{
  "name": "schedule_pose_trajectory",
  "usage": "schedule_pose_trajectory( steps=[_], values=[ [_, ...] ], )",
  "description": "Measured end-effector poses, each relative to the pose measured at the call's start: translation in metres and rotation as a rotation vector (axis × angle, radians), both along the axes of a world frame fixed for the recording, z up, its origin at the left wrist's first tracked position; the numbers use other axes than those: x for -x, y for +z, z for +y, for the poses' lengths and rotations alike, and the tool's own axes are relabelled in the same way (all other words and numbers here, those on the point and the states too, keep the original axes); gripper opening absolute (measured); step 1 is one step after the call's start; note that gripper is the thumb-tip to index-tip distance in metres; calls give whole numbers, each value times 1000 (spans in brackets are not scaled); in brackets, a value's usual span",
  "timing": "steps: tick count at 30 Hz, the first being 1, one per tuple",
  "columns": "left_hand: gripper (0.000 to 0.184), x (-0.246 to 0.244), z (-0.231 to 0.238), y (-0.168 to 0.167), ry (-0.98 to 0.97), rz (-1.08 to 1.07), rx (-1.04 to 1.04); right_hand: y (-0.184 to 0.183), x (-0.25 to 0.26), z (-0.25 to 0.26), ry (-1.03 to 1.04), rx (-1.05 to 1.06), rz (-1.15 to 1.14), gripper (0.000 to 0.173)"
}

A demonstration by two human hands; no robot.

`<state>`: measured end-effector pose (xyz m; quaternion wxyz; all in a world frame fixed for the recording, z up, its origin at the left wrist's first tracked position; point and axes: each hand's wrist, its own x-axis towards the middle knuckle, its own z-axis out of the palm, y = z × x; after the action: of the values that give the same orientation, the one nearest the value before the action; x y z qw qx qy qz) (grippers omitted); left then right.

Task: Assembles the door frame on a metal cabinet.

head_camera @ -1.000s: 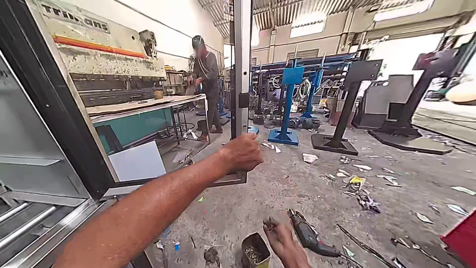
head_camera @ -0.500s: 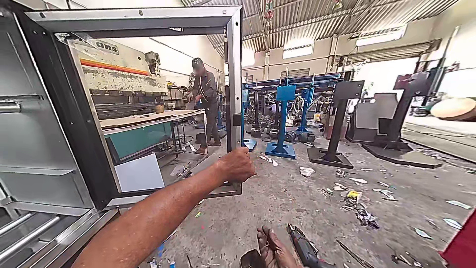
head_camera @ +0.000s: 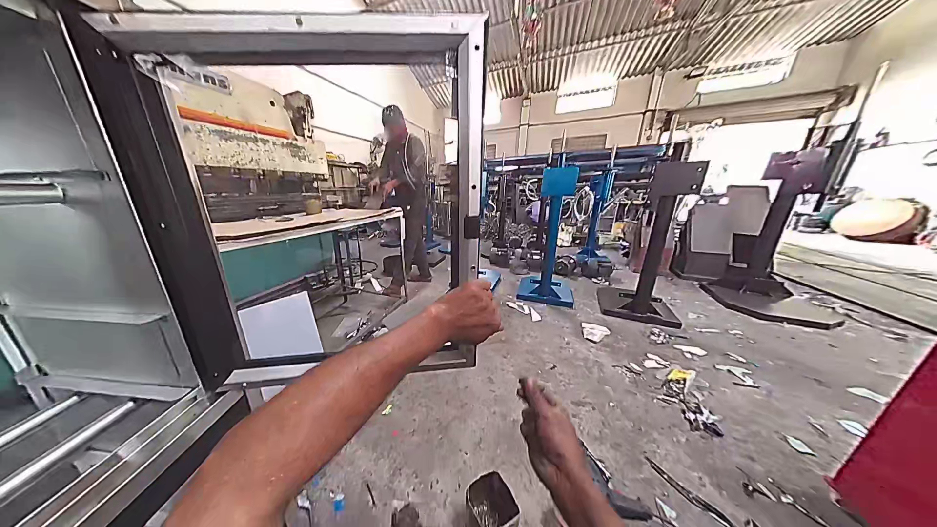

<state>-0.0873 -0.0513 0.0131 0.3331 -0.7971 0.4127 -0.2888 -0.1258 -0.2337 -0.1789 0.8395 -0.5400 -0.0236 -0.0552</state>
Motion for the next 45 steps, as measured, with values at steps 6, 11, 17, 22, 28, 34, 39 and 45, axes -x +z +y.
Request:
schedule_pose_trajectory(
  steps=[6,11,17,22,28,34,39,45],
  values=[
    [52,-5,1,-1,6,19,19,108,-9,3,-5,53,-450,25],
    [47,-6,1,-2,1,47,57,161,-21,22,-121,245,-944,12],
    [30,1,-1,-4,30,71,260,165,-53,38,-578,732,-1242,12],
    [34,-1,0,-5,1,90,318,171,-58,45,-618,801,-1219,13],
    [30,-3,3,-10,-62,44,331,180,-58,48,-655,877,-1232,14],
    [28,-1,5,-8,-101,47,362,179,-60,51,-708,868,-1262,15],
    [27,-2,5,-9,-114,8,359,176,-59,54,-735,870,-1291,14],
    [28,-2,4,-8,-80,49,380,177,-58,55,-697,838,-1298,14]
  ],
)
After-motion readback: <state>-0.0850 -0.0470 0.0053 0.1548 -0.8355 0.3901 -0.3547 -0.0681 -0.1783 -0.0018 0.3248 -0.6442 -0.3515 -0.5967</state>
